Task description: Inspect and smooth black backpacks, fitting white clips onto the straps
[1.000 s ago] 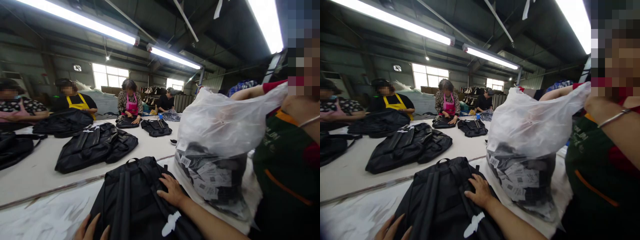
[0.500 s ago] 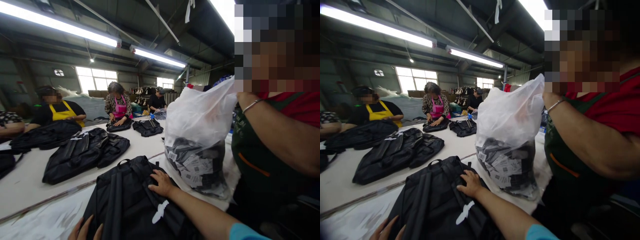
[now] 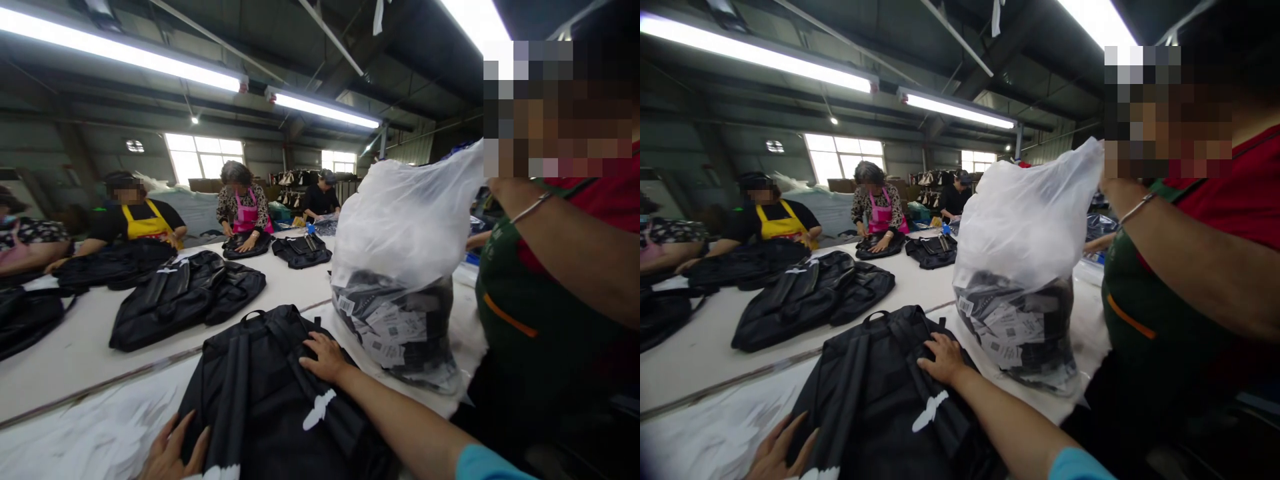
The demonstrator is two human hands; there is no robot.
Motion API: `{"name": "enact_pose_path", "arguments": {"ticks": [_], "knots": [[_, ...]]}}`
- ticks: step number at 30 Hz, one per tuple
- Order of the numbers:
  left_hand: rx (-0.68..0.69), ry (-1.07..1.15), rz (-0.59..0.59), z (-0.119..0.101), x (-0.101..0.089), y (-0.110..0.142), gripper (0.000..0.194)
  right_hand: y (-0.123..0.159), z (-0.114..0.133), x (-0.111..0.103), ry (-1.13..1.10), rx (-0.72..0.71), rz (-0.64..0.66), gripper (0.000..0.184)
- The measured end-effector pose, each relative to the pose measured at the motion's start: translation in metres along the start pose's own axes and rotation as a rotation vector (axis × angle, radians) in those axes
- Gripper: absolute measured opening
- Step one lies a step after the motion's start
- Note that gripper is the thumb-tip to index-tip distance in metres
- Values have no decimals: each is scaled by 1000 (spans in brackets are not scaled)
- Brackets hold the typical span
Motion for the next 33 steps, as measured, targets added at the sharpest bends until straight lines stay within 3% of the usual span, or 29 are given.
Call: {"name": "enact_pose_path", "arguments": {"ticks": [6,13,26,30,33], "knots": [[-94,-7,-56,-5,-8,11,67,1,-3,5,21,5,9,56],[-87,-31,-67,-14,-15,17,59,1,-6,10,39,-21,12,57],[-104,78,-86,-1,-10,11,64,0,-7,10,35,-16,2,56],[-150,111,-118,5,-14,9,68,-1,-5,4,-6,-21,-33,49],[-251,115,-64,9,-20,10,76,1,-7,-4,-1,0,-72,48]]}}
Point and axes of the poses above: each hand's wrist, its own y-axis away from the middle knuckle, its own x-axis out of the palm, z = x × y, the point moved 6 cm from there along -y, towards the middle knuckle, and after that the axes turned 8 degrees about -x, right-handed, at the moved point
